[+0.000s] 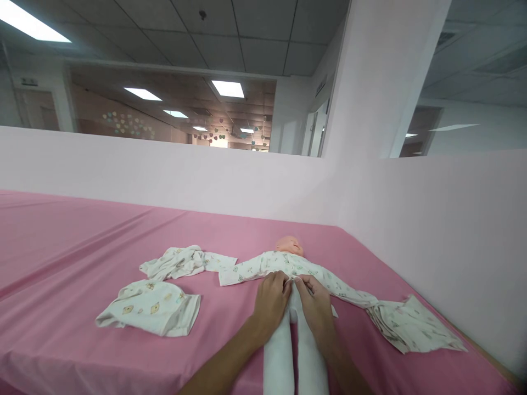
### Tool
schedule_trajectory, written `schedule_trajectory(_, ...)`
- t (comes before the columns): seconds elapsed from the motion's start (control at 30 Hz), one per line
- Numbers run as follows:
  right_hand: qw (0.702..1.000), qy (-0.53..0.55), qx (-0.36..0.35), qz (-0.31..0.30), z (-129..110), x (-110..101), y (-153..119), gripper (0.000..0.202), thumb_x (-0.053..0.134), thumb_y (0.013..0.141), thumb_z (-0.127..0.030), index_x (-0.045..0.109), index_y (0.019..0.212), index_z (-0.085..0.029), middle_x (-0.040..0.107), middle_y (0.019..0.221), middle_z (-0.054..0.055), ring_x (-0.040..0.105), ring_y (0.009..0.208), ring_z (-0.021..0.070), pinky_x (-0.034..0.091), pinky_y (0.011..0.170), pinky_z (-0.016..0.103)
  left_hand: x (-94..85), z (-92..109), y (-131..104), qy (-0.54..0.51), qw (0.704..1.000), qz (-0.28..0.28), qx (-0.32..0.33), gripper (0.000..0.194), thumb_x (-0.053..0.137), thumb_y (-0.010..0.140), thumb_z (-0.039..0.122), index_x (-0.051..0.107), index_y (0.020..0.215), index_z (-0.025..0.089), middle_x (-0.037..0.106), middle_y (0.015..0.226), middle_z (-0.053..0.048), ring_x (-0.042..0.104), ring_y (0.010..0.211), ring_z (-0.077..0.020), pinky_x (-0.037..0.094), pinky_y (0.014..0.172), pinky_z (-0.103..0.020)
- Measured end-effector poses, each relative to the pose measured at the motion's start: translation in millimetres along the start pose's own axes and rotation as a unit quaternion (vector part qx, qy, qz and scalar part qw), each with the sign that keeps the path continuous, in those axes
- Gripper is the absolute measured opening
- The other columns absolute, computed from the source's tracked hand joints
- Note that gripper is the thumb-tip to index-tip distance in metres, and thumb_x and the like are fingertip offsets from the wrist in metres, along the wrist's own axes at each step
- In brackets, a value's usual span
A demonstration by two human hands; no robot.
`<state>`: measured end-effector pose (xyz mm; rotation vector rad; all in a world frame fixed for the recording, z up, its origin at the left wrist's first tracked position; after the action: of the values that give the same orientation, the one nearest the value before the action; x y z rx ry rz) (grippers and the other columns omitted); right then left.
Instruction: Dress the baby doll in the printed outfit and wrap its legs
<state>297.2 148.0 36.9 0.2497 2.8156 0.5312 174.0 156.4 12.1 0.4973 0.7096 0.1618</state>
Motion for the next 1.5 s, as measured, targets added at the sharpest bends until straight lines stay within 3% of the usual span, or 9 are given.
schedule_trajectory(0.23, 1.0, -0.016, -0.014, -0.018, -1.7, 1.3, -1.7, 0.029, 0.053, 0.083, -0.044, 0.066, 0.083, -0.018, 0.07, 0.086, 0.004, 0.062, 0.082, 0.0201, 0.046, 0.076, 0.03, 1.7, 1.3, 0.6, 0.001, 0.999, 0.012, 0.051, 0.019, 0.039, 0.093, 0.023, 0.048, 0.078, 0.015, 0.056, 0.086, -0.003, 0.046, 0.084, -0.0159, 0.03, 0.074, -0.029)
schedule_trajectory(0.4, 0.998, -0.044, -0.023, -0.027, -0.9, 2.4, -4.7, 0.029, 0.051, 0.085, -0.041, 0.068, 0.092, -0.019, 0.071, 0.096, 0.006, 0.063, 0.089, 0.0217, 0.046, 0.082, 0.033, 2.2, 0.1, 0.5, -0.017, 0.998, 0.014, 0.066, 0.015, 0.04, 0.091, 0.02, 0.044, 0.077, 0.015, 0.053, 0.083, -0.002, 0.042, 0.08, -0.0144, 0.028, 0.071, -0.027)
schedule_trajectory(0.63, 0.992, -0.099, -0.064, -0.037, -3.7, 1.4, -13.4, 0.027, 0.048, 0.086, -0.037, 0.068, 0.098, -0.022, 0.07, 0.106, 0.005, 0.063, 0.098, 0.0218, 0.046, 0.089, 0.036, -0.7, 1.0, -2.6, -0.05, 0.998, -0.01, 0.048, 0.009, 0.038, 0.086, 0.014, 0.041, 0.078, 0.016, 0.051, 0.085, -0.003, 0.041, 0.081, -0.0149, 0.028, 0.072, -0.028)
schedule_trajectory(0.9, 0.983, -0.148, -0.103, -0.028, -4.2, 0.6, -20.0, 0.034, 0.043, 0.089, -0.036, 0.068, 0.109, -0.023, 0.068, 0.113, 0.004, 0.061, 0.108, 0.0211, 0.046, 0.095, 0.036, -9.6, 6.2, -1.2, -0.096, 0.994, -0.039, 0.02, 0.012, 0.04, 0.089, 0.023, 0.042, 0.079, 0.016, 0.053, 0.083, 0.001, 0.043, 0.08, -0.0132, 0.03, 0.072, -0.028)
schedule_trajectory(1.03, 0.981, -0.151, -0.123, -0.025, -3.1, 0.9, -19.6, 0.035, 0.042, 0.09, -0.035, 0.069, 0.108, -0.022, 0.068, 0.113, 0.005, 0.061, 0.108, 0.0212, 0.046, 0.096, 0.036, -11.3, 6.0, -0.8, -0.118, 0.992, -0.041, 0.021, 0.008, 0.04, 0.088, 0.021, 0.047, 0.088, 0.018, 0.058, 0.09, 0.002, 0.047, 0.086, -0.0129, 0.033, 0.076, -0.027)
schedule_trajectory(1.2, 0.977, -0.155, -0.144, -0.031, -2.9, 2.0, -19.7, 0.034, 0.044, 0.089, -0.033, 0.071, 0.106, -0.022, 0.068, 0.115, 0.005, 0.06, 0.11, 0.0226, 0.044, 0.098, 0.038, -10.6, 3.6, -1.7, -0.126, 0.99, -0.046, 0.041, 0.016, 0.039, 0.089, 0.018, 0.052, 0.098, 0.021, 0.059, 0.097, 0.002, 0.049, 0.089, -0.0134, 0.034, 0.08, -0.028)
schedule_trajectory(1.37, 0.979, -0.145, -0.138, -0.034, -5.9, 2.6, -20.7, 0.032, 0.044, 0.089, -0.032, 0.073, 0.1, -0.024, 0.069, 0.114, 0.005, 0.06, 0.109, 0.0245, 0.044, 0.096, 0.04, -15.8, 8.1, -2.1, -0.148, 0.987, -0.046, 0.035, 0.019, 0.038, 0.089, 0.019, 0.054, 0.098, 0.021, 0.06, 0.093, 0.001, 0.049, 0.087, -0.0136, 0.036, 0.078, -0.027)
schedule_trajectory(1.5, 0.978, -0.148, -0.138, -0.043, -5.8, 2.2, -20.4, 0.034, 0.044, 0.088, -0.03, 0.072, 0.106, -0.025, 0.068, 0.115, 0.005, 0.059, 0.11, 0.0248, 0.044, 0.096, 0.041, -19.0, 10.6, -0.5, -0.185, 0.982, -0.024, 0.01, 0.018, 0.039, 0.089, 0.021, 0.053, 0.099, 0.02, 0.06, 0.087, 0.002, 0.052, 0.083, -0.0117, 0.039, 0.077, -0.026)
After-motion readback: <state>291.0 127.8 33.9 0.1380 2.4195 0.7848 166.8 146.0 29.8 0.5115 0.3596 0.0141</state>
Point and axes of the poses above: each hand's wrist, its own y-axis towards the middle knuckle, its own x-axis out of the palm, z = x × y, the point moved 2 cm from there along y, towards the middle knuckle
